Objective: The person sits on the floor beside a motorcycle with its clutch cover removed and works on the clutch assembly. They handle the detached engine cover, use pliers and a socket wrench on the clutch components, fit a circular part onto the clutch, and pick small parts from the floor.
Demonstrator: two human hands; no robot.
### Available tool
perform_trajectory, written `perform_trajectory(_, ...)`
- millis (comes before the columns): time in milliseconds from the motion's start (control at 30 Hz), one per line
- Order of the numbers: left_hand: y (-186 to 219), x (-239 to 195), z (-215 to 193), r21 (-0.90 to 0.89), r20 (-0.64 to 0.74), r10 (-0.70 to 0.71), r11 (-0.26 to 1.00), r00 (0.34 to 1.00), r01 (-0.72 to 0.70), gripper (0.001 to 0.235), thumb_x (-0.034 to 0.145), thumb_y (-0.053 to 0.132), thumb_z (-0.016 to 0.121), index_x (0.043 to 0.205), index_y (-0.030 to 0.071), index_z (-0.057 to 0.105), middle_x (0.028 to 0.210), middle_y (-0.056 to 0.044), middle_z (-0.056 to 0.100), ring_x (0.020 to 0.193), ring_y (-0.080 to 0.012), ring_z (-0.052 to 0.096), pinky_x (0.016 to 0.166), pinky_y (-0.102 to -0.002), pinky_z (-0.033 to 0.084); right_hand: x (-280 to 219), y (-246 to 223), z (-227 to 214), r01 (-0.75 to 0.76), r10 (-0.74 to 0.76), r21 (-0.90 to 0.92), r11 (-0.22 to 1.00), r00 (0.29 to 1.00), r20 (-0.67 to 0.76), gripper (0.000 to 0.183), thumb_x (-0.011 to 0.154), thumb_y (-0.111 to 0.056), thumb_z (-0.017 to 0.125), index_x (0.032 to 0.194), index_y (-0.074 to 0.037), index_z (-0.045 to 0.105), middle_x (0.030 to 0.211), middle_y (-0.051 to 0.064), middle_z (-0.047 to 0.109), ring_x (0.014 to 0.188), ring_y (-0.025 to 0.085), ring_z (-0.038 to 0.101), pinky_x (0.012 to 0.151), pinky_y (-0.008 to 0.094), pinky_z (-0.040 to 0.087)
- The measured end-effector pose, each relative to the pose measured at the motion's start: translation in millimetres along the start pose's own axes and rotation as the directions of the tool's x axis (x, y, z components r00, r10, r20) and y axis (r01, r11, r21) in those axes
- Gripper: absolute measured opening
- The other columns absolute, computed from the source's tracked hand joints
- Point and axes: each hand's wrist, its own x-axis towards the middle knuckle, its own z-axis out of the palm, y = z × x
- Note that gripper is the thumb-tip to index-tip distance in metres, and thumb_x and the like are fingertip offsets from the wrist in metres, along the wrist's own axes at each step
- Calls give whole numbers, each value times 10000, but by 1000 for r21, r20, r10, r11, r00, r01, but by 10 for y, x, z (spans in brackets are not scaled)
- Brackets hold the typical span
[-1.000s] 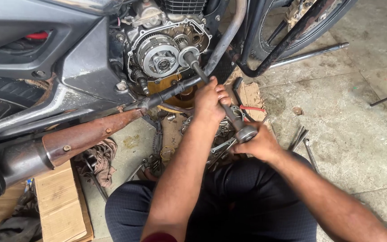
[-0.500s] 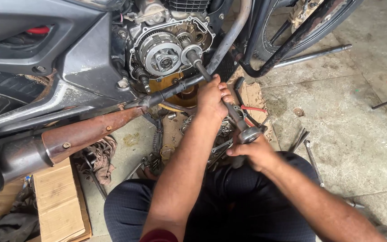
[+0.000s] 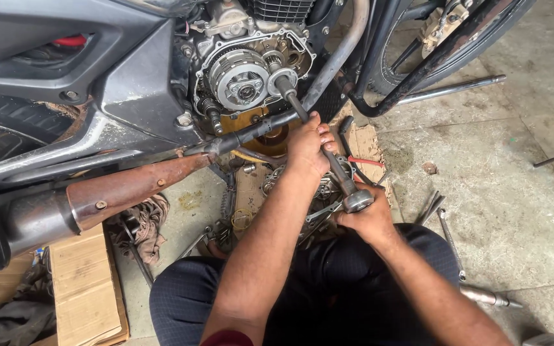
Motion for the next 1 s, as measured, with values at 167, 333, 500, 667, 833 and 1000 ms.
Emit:
perform_trajectory(167,132,-277,-222,-16,68,32,999,997,-31,99,1049,234,572,1073,145,534,727,28,458,552,-84,401,487,-256,360,-23,-216,51,-61,62,-54,997,998,9,366,554,-187,926,801,-74,681,658,53,696,605,150,663,625,322,556)
perform_trajectory(333,353,-835,-1120,518,97,173,832,980,-198,457,1003,348,582,1396,114,601,1011,-44,678,838,-168,691,723,-310,573,-15,-440,-115,295,-396,-582,757,917,-51,336,602,-227,932,826,-107,712,670,90,709,620,261,697,605,393,573)
perform_trajectory(500,490,-847,-2222,589,-195,324,793,926,-153,384,1018,338,598,1306,84,600,912,-30,661,713,-138,594,642,-290,510,-4,-322,-88,271,-361,-467,842,926,-113,410,575,-259,956,806,-82,667,692,75,709,622,213,709,587,366,578)
perform_trajectory(667,620,-442,-2562,664,-209,522,697,827,-272,241,1032,241,601,1211,81,625,828,-7,622,632,-120,522,560,-284,446,19,-30,-58,231,-265,-252,940,958,-108,435,595,-247,928,886,-85,649,760,39,720,664,149,730,610,290,604)
perform_trajectory(833,716,20,-2944,863,37,641,366,767,-348,191,1009,167,633,1083,9,710,928,-113,739,803,-191,678,746,-324,550,48,109,-30,235,-290,-312,920,947,-141,443,594,-239,920,882,-67,632,713,46,682,635,147,689,614,307,564)
perform_trajectory(1000,1481,-132,-2886,960,-153,713,-57,684,274,262,938,258,668,1127,106,768,1111,-181,755,1050,-359,711,919,-433,544,25,281,108,301,-362,-327,896,921,-144,392,631,-221,903,857,-64,625,680,61,647,608,161,654,584,305,527)
